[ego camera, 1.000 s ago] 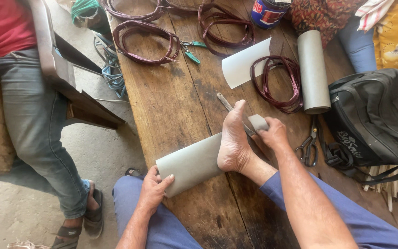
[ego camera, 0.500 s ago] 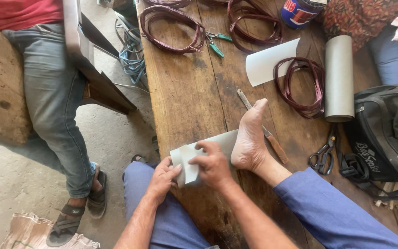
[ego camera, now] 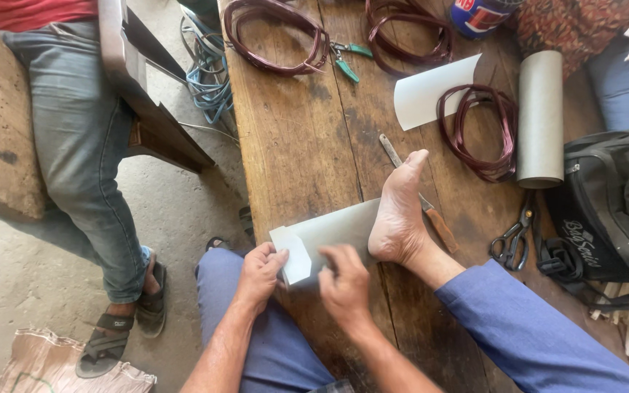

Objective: The person unrolls a sheet of gray material on a wooden table, cuts a section with a knife, and then uses scissors to trim the edges of the cut piece. The person uses their bare foot to hold the material steady while cutting.

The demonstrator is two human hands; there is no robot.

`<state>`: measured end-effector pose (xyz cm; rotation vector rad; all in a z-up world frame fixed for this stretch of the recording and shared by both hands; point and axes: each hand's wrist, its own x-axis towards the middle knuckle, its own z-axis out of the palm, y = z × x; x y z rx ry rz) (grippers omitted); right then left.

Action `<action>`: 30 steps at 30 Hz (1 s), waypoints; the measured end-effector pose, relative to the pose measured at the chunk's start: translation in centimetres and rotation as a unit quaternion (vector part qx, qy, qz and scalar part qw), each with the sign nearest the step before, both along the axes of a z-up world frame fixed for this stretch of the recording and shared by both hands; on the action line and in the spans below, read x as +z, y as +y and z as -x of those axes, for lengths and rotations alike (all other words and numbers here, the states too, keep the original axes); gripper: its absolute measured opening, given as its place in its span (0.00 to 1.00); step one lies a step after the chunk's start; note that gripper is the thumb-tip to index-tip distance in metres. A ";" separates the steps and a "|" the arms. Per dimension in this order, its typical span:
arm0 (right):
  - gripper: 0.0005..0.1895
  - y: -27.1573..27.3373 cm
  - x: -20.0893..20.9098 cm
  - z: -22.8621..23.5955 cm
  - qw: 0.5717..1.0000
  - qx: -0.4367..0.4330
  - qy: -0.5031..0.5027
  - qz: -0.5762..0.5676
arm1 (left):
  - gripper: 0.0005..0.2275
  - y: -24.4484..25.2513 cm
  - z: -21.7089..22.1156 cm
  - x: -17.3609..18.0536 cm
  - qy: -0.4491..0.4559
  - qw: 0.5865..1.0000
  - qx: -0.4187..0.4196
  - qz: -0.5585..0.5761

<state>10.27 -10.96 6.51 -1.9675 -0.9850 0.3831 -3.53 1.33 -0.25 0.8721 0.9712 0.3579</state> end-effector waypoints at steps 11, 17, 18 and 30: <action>0.24 -1.5 -4.1 3.7 0.689 -0.135 0.712 0.010 | 0.09 0.8 -0.4 2.2 0.035 0.999 -0.034 -0.019; 0.14 -1.1 -4.7 4.7 0.681 -0.196 0.706 -0.022 | 0.09 0.6 -0.4 2.0 0.053 0.998 -0.028 -0.035; 0.14 -1.0 -4.7 4.7 0.684 -0.197 0.702 -0.020 | 0.09 0.7 -0.4 2.1 0.055 0.998 -0.027 -0.035; 0.12 -1.4 -3.7 4.3 0.691 -0.189 0.698 -0.013 | 0.13 0.9 -0.2 3.7 0.045 0.998 -0.051 0.013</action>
